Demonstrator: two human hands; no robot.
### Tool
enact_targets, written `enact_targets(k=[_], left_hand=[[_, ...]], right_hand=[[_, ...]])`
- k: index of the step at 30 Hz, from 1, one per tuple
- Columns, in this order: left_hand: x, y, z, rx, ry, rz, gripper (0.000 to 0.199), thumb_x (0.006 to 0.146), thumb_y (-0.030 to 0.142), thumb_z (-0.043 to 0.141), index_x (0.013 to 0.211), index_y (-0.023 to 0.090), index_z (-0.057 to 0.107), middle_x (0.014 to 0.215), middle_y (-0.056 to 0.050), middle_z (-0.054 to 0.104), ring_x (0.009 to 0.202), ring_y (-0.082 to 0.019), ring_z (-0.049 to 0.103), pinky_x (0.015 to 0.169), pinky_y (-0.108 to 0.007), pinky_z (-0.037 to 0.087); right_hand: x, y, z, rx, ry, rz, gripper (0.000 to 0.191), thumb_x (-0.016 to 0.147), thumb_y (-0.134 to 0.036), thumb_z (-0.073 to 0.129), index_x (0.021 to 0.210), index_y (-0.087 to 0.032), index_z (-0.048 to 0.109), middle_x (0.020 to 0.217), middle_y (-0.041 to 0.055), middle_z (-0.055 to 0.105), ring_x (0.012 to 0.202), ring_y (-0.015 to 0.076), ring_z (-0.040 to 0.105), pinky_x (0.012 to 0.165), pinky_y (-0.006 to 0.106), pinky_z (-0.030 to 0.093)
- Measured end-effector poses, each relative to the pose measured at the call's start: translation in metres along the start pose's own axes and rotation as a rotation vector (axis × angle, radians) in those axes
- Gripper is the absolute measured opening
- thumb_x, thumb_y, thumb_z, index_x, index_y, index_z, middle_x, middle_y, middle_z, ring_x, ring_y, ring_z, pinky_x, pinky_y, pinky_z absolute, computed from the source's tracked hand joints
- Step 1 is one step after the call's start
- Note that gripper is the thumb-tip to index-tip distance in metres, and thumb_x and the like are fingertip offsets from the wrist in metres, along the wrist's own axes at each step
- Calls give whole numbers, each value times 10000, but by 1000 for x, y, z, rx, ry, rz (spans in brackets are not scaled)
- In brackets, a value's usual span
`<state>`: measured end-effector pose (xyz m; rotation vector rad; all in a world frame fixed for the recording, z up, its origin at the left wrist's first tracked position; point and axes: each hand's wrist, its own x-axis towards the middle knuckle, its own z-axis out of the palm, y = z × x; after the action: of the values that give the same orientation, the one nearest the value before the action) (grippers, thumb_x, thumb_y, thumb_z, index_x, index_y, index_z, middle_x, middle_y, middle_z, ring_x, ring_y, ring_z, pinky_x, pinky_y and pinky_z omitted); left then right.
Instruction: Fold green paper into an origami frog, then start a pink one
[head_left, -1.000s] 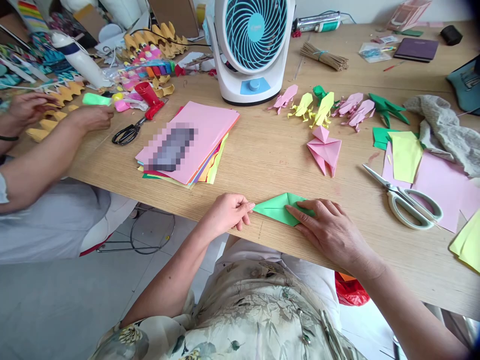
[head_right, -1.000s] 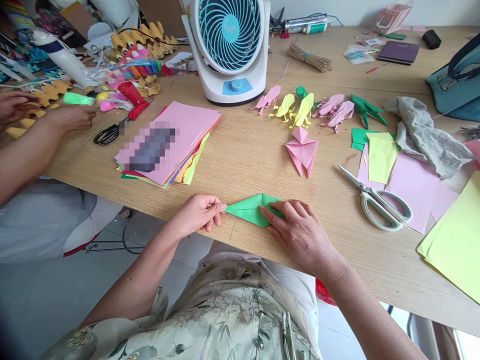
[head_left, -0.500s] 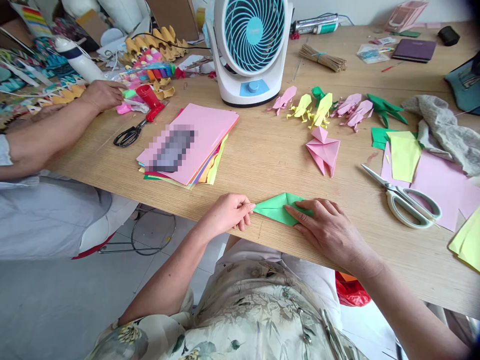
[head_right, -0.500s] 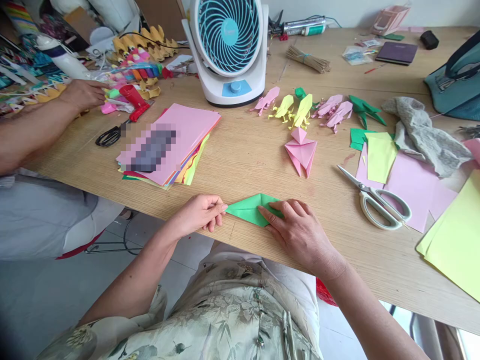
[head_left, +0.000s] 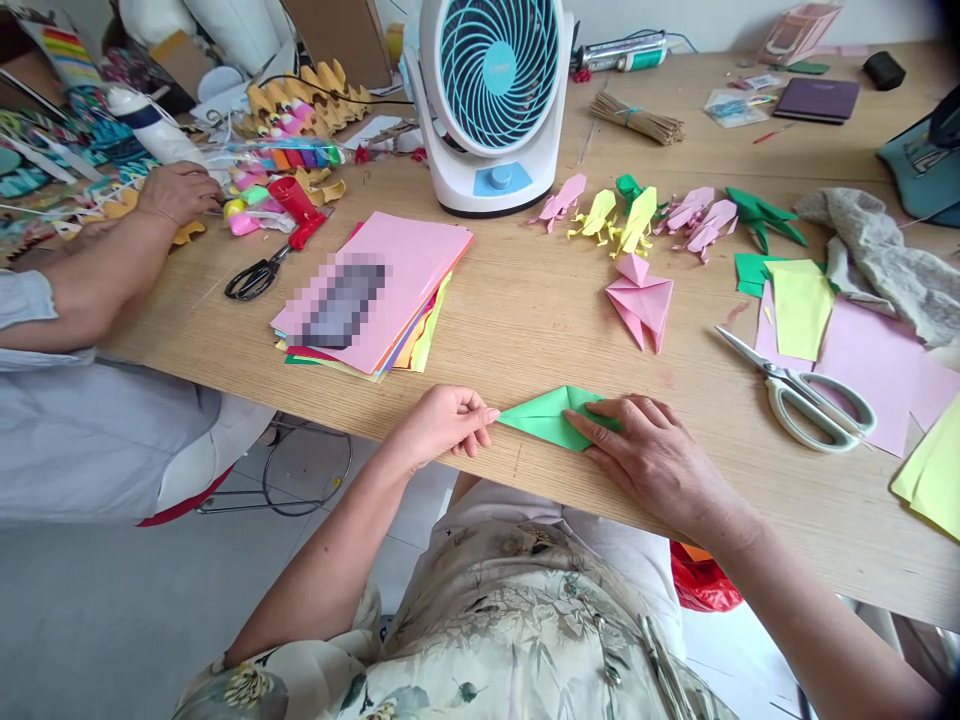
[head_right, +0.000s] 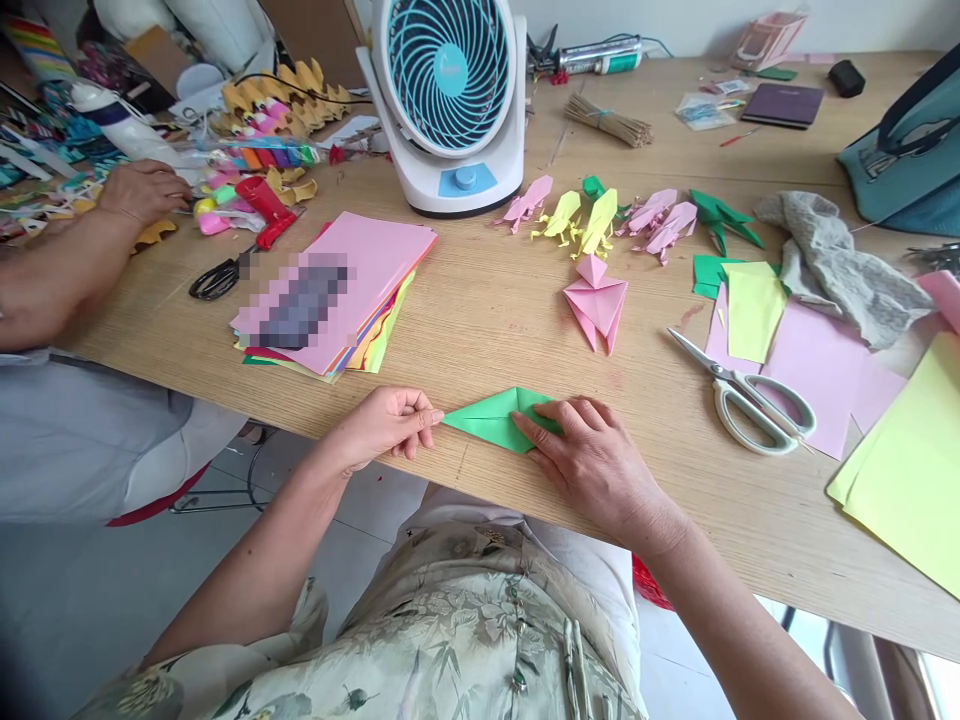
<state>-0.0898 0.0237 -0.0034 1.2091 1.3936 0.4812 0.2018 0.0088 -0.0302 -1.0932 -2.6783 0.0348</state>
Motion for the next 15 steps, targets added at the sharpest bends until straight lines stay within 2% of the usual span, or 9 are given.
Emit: enact_targets(k=[7, 11, 15], left_hand=[[4, 3, -4, -160, -83, 48, 302, 820, 389, 692, 719, 143, 551, 642, 22, 614, 443, -18, 451, 433, -137, 314], [4, 0, -6, -213, -116, 35, 316, 835, 423, 673, 750, 148, 543, 677, 6, 637, 451, -27, 481, 429, -143, 306], [1, -4, -5, -118, -82, 4, 265, 888, 392, 598, 789, 152, 546, 705, -13, 664, 455, -52, 541, 415, -156, 318]], right_hand=[[1, -1, -2, 0, 6, -6, 453, 995, -312, 501, 1439, -223, 515, 1239, 122, 601, 1081, 269, 533, 1008, 459, 433], [1, 0, -1, 0, 2, -11, 460, 993, -309, 505, 1445, -223, 506, 1254, 121, 594, 1091, 269, 526, 1012, 458, 428], [1, 0, 0, -7, 1, -12, 463, 994, -311, 501, 1448, -222, 502, 1259, 121, 592, 1101, 274, 523, 1012, 458, 427]])
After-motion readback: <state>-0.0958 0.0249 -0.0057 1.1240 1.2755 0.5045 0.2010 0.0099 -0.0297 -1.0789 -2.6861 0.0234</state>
